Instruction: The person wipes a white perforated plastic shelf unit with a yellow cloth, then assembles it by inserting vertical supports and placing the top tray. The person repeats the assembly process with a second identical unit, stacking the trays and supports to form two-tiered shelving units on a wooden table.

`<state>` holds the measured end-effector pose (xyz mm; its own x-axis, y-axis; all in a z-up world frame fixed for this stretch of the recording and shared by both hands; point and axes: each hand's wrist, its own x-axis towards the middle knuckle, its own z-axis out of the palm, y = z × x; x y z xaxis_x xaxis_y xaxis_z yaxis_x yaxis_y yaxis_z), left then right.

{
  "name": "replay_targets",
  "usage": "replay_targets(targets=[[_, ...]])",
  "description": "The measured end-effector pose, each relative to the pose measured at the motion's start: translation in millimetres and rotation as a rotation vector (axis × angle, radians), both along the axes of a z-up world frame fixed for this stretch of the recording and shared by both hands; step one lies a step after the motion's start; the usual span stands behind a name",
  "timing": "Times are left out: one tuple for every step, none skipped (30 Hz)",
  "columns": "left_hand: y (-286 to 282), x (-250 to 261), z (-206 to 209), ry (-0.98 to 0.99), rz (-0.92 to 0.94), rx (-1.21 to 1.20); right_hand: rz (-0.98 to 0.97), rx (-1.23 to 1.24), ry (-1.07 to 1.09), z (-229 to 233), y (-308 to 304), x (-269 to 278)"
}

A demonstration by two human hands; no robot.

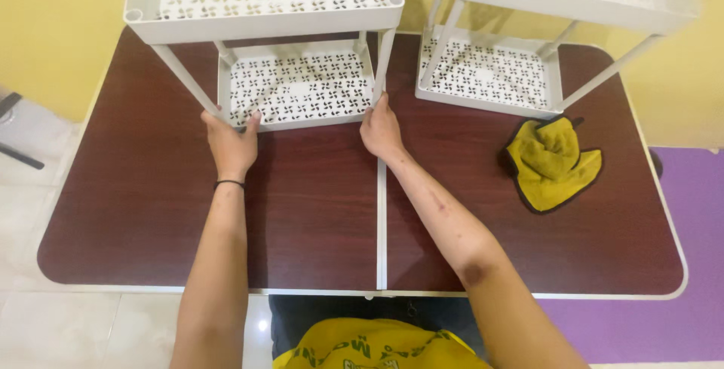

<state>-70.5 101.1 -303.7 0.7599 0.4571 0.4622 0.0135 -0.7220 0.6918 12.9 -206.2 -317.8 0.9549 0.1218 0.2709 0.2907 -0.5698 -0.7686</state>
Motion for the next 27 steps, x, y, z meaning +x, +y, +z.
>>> replay_targets(targets=[[-4,0,5,0.067,0.008,-0.061,-0.017,0.021,0.021,3,-3,3],[-8,-9,8,0.140,0.009,-0.121,-0.039,0.042,0.047,4,-5,-1],[-13,-19,13,0.158,0.020,-0.113,-0.032,0.058,0.029,6,-8,-8],[-12,-24,26,0.164,0.030,-0.096,-0.025,0.084,-0.002,16,-6,-9],[-13,-28,41,0.169,0.041,-0.078,-0.018,0.108,-0.034,28,-5,-12],[-19,-35,54,0.108,0.020,-0.118,-0.016,0.127,-0.061,41,-13,-20],[-22,-40,70,0.049,-0.002,-0.159,-0.014,0.145,-0.088,57,-17,-27],[-24,-44,86,0.038,-0.003,-0.131,-0.006,0.167,-0.102,71,-17,-35],[-26,-46,103,0.026,-0.004,-0.103,-0.016,0.159,-0.223,88,-18,-37],[-29,-46,122,-0.044,-0.042,-0.032,-0.019,0.144,-0.342,108,-21,-36],[-32,-42,142,-0.115,-0.080,0.038,-0.061,0.118,-0.361,128,-26,-32],[-36,-35,162,-0.124,-0.086,0.062,-0.099,0.089,-0.377,149,-32,-26],[-41,-28,183,-0.132,-0.093,0.086,-0.092,0.136,-0.364,170,-41,-20],[-49,-21,204,-0.171,-0.135,0.109,-0.081,0.180,-0.367,194,-55,-11],[-58,-15,225,-0.211,-0.177,0.133,-0.104,0.150,-0.452,215,-69,-7],[-68,-8,244,-0.241,-0.207,0.118,-0.122,0.122,-0.541,236,-84,-2],[-82,0,261,-0.271,-0.238,0.103,-0.141,0.129,-0.450,259,-102,5],[-100,8,273,-0.293,-0.273,0.090,-0.164,0.137,-0.350,277,-121,9],[-120,19,282,-0.328,-0.303,0.101,-0.222,0.129,-0.422,293,-142,12],[-138,32,292,-0.365,-0.330,0.114,-0.278,0.124,-0.498,308,-164,17],[-160,48,298,-0.360,-0.361,0.063,-0.291,0.086,-0.587,321,-190,20],[-180,62,302,-0.351,-0.395,0.019,-0.306,0.053,-0.672,328,-213,22],[-197,74,304,-0.407,-0.410,0.057,-0.320,0.074,-0.651,332,-233,26],[-217,85,304,-0.461,-0.434,0.088,-0.343,0.088,-0.627,335,-256,28],[-234,97,304,-0.487,-0.490,0.067,-0.362,0.084,-0.622,335,-278,31],[-250,107,302,-0.502,-0.545,0.046,-0.381,0.082,-0.608,330,-298,36],[-264,117,300,-0.518,-0.600,0.025,-0.400,0.079,-0.594,324,-318,42]])
